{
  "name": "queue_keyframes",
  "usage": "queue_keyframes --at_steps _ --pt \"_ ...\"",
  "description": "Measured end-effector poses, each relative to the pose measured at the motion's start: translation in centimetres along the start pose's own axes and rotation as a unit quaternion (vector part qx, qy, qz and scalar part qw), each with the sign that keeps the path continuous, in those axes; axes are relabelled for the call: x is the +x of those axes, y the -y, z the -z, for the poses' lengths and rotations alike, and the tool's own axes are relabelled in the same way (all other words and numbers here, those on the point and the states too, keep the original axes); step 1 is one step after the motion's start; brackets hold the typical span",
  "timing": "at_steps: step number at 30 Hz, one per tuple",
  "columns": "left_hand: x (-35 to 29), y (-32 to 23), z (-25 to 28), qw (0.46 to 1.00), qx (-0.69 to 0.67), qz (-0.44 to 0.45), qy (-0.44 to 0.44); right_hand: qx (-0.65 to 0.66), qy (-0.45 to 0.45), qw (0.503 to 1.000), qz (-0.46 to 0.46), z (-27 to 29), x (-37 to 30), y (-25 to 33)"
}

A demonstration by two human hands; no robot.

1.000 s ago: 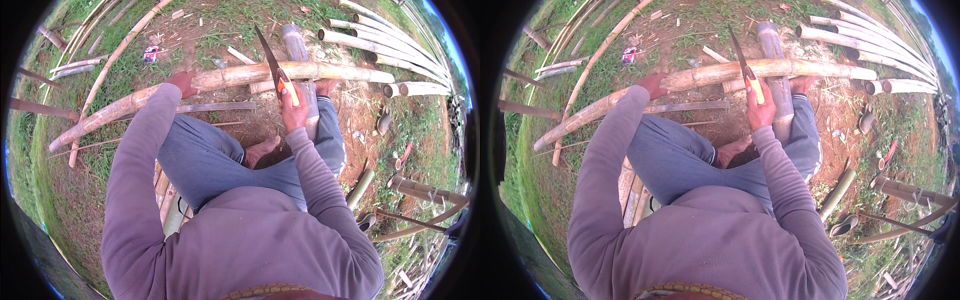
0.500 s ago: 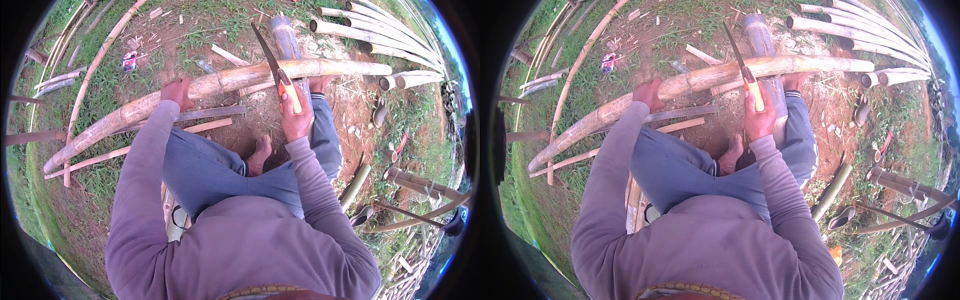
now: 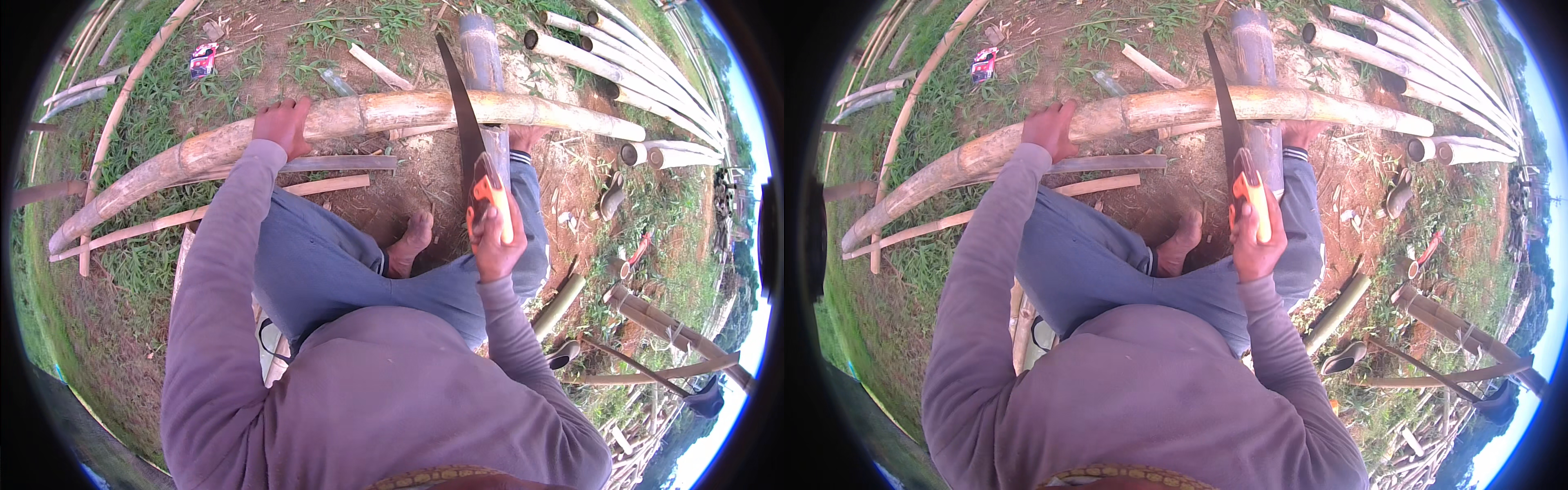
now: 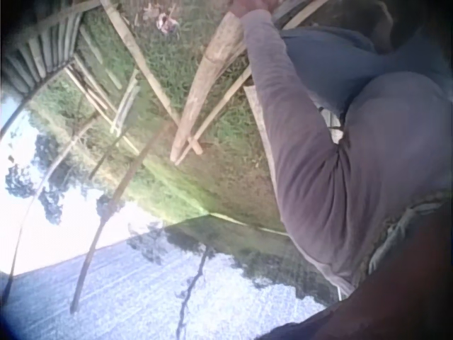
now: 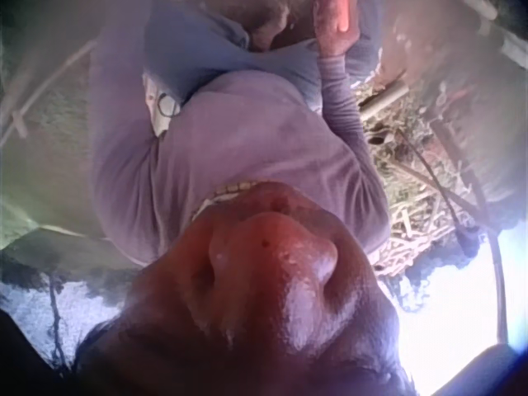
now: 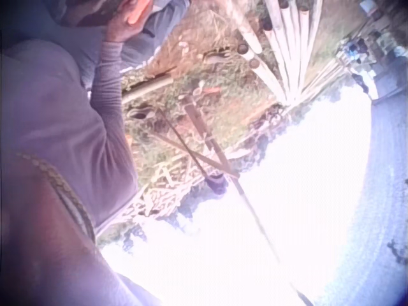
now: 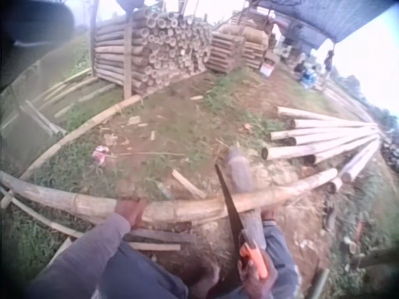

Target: The person uses a hand saw to cut bamboo poles into shorter sections. They position each pole on a wooden support, saw through it, and then move the cut pieces aside to a pile on the ground.

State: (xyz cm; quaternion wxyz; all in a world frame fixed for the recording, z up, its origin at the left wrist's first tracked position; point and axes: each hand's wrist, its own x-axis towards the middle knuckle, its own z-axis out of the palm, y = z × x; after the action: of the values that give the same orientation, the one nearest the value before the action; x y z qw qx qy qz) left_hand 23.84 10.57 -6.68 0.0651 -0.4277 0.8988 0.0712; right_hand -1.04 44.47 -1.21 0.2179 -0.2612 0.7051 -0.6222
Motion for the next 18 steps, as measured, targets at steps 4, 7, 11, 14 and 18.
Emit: queue_keyframes --at_steps 4,7,11,14,18 --pt "0.7 0.0 0.8 1.0 -0.004 -0.006 0.01 -0.008 0.003 1.0 0.014 -5.4 9.3 1.7" --pt "0.9 0.7 1.7 0.998 0.0 0.014 0.054 -0.041 0.016 0.998 0.041 -1.4 2.9 0.8" --pt "0.3 0.8 0.7 0.999 -0.012 0.01 0.04 -0.001 0.03 0.999 0.034 6.1 -8.5 1.3" --pt "0.5 0.5 0.4 0.999 -0.002 0.007 0.032 -0.049 0.033 0.997 0.051 5.6 -6.5 0.5" --pt "1.1 -0.1 0.8 0.999 -0.004 -0.003 0.033 -0.035 0.021 0.999 0.015 -2.8 7.3 0.7"
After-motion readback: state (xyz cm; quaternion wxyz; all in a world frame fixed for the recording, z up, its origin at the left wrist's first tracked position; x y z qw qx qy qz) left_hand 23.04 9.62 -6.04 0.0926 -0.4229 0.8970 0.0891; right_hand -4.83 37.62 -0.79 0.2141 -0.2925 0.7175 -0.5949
